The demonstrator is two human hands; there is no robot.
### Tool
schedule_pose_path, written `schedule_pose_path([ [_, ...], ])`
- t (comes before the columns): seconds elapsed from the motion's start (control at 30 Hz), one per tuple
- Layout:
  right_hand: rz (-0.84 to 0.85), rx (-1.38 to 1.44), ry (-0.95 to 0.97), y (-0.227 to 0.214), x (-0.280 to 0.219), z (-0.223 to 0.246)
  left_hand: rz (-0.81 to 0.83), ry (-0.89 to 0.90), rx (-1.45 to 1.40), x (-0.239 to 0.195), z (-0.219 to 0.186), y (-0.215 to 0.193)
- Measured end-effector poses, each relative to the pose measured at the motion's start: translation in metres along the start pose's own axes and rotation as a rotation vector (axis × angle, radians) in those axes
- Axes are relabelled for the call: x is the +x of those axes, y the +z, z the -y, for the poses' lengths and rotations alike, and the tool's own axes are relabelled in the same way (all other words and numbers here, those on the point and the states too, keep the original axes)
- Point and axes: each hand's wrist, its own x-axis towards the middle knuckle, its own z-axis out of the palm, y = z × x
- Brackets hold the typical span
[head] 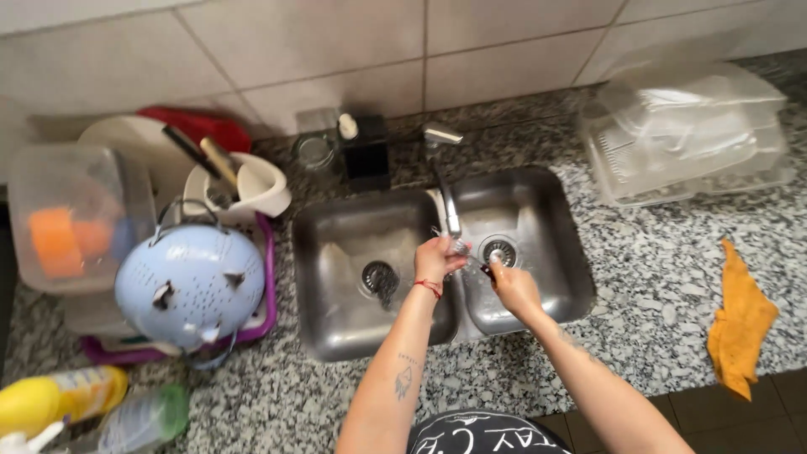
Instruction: Cleaning the kitchen area by wiping down the stove, countertops, and sink using a cloth and sponge.
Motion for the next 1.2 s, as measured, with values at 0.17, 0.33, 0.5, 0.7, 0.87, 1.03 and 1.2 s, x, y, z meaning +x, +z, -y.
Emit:
schedule_pose_path([
  [0.17,0.006,0.176,-0.035,0.040,0.041,-0.010,0.031,0.115,0.099,-0.041,-0.030,-0.022],
  [0.33,0.075,0.269,-0.082,0.042,0.061,0.059,-0.053,0.328,0.215,-0.128,-0.111,-0.037],
  [0.5,0.173,1.082,-0.076,0.074,0.081,0.100,-0.287,0.596,0.318,-0.186,-0.168,-0.055],
  [0.7,0.001,0.919,0.087,0.064,0.052,0.102,-0.694,1.022,0.636,-0.245,-0.253,-0.064],
  [0.87,-0.089,0.948,0.060,0.074,0.053,0.083,-0.850,1.347,0.824,-0.240,-0.339,-0.089],
  [1.03,-0.201,0.488,-0.050,0.085,0.091,0.032,-0.956,1.369,0.997,-0.174,-0.368,-0.147],
  [1.2,-0.360,0.629,-0.122,0.059,0.083,0.004,-0.976,1.218,1.212,-0.119,-0.359,-0.194],
])
